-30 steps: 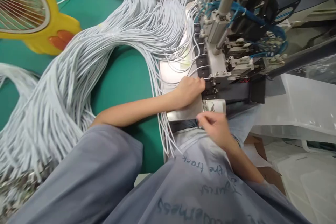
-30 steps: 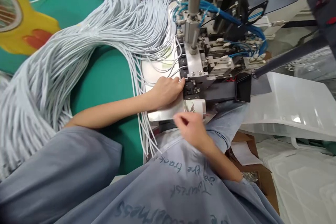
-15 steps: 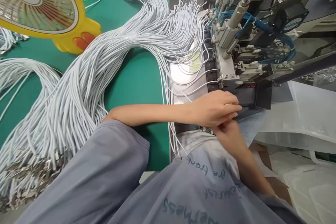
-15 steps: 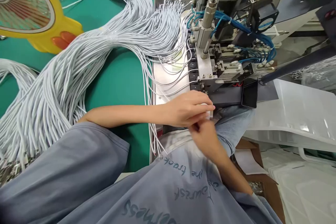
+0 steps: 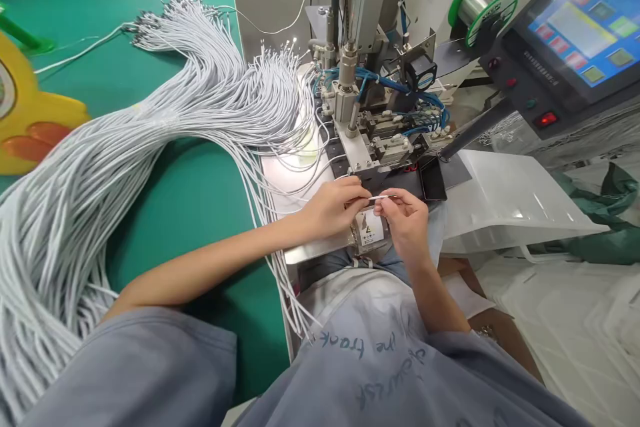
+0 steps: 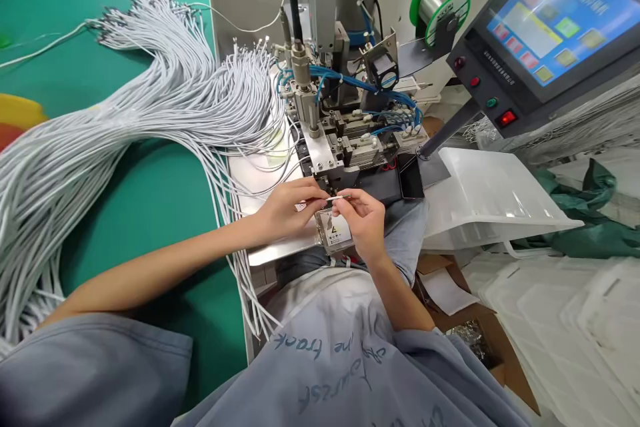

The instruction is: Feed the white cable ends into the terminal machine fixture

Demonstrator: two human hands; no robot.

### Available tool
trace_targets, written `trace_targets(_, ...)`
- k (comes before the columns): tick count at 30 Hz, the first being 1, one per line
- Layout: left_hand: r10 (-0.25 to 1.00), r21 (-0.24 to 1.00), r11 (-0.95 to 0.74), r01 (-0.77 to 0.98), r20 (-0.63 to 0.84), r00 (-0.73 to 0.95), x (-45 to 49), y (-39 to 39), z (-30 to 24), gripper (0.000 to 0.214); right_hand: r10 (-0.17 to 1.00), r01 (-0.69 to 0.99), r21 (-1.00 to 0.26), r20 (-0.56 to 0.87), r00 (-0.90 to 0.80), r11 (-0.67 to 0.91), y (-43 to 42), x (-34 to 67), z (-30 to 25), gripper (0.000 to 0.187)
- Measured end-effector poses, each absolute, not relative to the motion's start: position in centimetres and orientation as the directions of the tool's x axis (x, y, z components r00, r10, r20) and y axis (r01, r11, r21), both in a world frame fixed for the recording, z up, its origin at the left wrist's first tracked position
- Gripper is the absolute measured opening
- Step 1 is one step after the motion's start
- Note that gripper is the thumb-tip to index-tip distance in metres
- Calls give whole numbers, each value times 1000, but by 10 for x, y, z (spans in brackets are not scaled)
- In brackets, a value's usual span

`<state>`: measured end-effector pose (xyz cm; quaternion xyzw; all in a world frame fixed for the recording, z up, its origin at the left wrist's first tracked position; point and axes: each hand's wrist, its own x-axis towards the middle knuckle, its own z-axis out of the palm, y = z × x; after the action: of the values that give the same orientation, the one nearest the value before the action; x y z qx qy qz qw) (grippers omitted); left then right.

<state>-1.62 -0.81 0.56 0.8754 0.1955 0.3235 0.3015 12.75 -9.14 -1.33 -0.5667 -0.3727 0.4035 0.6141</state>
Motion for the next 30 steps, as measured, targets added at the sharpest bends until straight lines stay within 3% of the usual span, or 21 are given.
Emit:
trace_targets(8, 447, 614, -785, 83, 468, 762, -16, -6, 5, 21, 883, 125, -984, 171, 437, 129, -92, 121, -4, 13)
trace_targets(14, 408, 477, -862, 173, 449, 795, -19, -2, 4, 26, 942, 264, -964, 126, 310, 42, -88, 134, 3, 18)
trace_targets(17, 428, 509, -845, 165, 457, 780, -19, -3, 3, 25, 948, 294, -955, 134, 290, 45, -85, 137, 1, 22)
trace_targets(22, 472, 584, -804, 113, 512, 718, -15, -7, 0, 18, 885, 264, -960, 203, 420, 94, -83, 122, -9, 22)
trace_targets(24, 432, 504, -853, 137, 533, 728, -15, -7, 0, 20, 852, 357, -925, 286, 438, 128, -84, 119, -9, 20)
trace_targets(27, 277, 192, -960, 205, 538, 796, -18, -2, 3, 27, 845, 534, -831, 394, 361, 159, -84, 124, -5, 22)
trace_targets(30, 164, -50, -974, 219, 508, 845, -20, 2, 5, 31, 912, 532, -830, 336, 237, 168, -82, 136, -1, 26)
